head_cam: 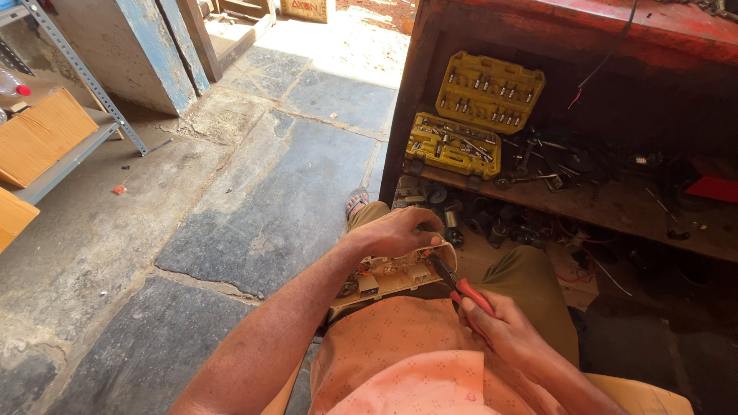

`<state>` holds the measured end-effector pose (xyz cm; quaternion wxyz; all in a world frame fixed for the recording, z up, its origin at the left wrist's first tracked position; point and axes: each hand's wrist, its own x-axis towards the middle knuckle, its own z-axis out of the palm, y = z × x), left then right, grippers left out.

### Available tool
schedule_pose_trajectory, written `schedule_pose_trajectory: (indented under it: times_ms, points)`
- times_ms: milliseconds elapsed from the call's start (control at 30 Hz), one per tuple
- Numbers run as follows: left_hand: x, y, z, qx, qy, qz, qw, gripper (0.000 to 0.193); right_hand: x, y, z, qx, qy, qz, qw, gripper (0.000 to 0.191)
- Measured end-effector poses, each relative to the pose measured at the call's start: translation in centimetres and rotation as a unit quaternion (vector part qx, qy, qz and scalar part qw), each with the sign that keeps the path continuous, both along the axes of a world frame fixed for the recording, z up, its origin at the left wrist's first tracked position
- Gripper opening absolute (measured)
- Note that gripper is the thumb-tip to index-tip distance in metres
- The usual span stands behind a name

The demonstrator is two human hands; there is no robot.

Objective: The person sits on the floor and uses pliers to manipulate internal components of a beige plastic electrical device. They repeatedly adjust and remove small parts from the device's interior while holding it in their lap.

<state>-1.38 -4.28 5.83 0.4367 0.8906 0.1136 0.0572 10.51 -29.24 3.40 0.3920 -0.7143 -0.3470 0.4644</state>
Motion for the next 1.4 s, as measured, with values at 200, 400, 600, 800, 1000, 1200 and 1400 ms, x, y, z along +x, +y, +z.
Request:
schedule_pose_trajectory:
  times_ms: [200, 400, 600, 800, 1000, 1200, 1400]
  points:
    - [-0.2, -0.3, 0.4, 0.021, 0.032, 0.015, 0.999, 0.047, -0.9, -0.2, 1.6, -0.063, -0.216, 0.011, 0.974, 0.033]
    - [-0.2, -0.3, 0.4, 0.025, 0.022, 0.007, 0.999, 0.047, -2.1, 0.0, 2.4, -0.056, -0.417, 0.060, 0.905, 0.038]
    - [-0.1, -0.4, 0.5, 0.021, 0.046, 0.020, 0.999, 0.047, -2.1, -0.1, 1.6, -0.025, -0.578, 0.116, 0.807, 0.044]
    - [-0.2, -0.1, 0.3, 0.021, 0.025, 0.019, 0.999, 0.042, -2.4, -0.4, 1.6, -0.006, -0.773, 0.171, 0.611, 0.030]
    - [-0.1, 0.1, 0.1, 0.019, 0.019, 0.016, 1.000, 0.041, -2.3, -0.4, 1.8, 0.030, -0.749, 0.149, 0.645, 0.031]
    - [-0.1, 0.2, -0.1, 0.011, 0.023, 0.019, 0.999, 0.041, -1.3, -0.6, 1.1, -0.046, -0.408, 0.014, 0.912, 0.040]
    - [-0.1, 0.3, -0.3, 0.020, -0.009, 0.007, 1.000, 0.040, 0.3, -0.6, 0.0, -0.012, 0.144, -0.075, 0.987, 0.046]
